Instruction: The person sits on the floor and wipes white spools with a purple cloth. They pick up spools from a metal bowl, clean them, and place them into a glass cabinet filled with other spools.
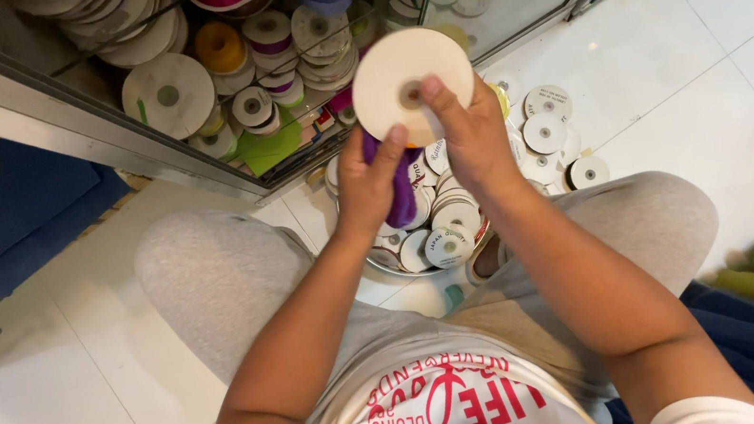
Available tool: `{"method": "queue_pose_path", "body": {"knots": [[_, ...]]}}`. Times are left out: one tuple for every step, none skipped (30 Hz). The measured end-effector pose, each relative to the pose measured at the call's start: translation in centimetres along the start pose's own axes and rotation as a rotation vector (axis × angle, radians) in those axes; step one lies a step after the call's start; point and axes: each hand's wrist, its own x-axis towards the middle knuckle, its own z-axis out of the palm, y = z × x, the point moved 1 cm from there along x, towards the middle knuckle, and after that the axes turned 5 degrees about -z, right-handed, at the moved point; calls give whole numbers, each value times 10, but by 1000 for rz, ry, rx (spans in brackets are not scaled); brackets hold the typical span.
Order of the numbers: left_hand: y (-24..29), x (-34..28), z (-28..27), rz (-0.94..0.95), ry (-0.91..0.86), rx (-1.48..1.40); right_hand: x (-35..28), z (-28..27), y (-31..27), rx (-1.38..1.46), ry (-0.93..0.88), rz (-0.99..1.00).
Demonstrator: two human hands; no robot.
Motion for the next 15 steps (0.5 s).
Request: {"method": "queue_pose_path", "body": {"knots": [[5,2,-4,-49,-13,-16,4,-6,2,-104,-150,37],[8,6,-8,-50,-15,-16,6,-8,-2,-104,-147,38],[12,9,-13,-21,-30,-5,8,-9,-6,-51,-171,-10],[16,12,-19,10,-42,6,9,-9,-11,1,-198,-57],[15,12,-19,10,-41,6,12,-15,-8,1,-199,-56],[13,12,-20,10,-36,69,14,-20,-5,7,-275,-30],[11,12,-21,10,-31,132,16,-25,-2,13,-350,-4],[9,11,-20,8,-31,131,15,-23,-3,12,-350,-2],[7,10,-17,13,-46,123,15,-22,-4,-24,-341,12],[5,10,-14,19,-66,117,14,-21,-6,-60,-326,24],[6,9,-13,17,-72,117,13,-19,-6,-61,-321,24],[7,8,-11,32,-70,153,13,-18,-6,-64,-268,37],[8,7,-10,47,-68,189,12,-17,-7,-67,-214,50],[10,6,-9,48,-71,188,11,-16,-10,-68,-212,47],[12,5,-8,33,-62,212,10,-14,-13,-111,-204,45]]}}
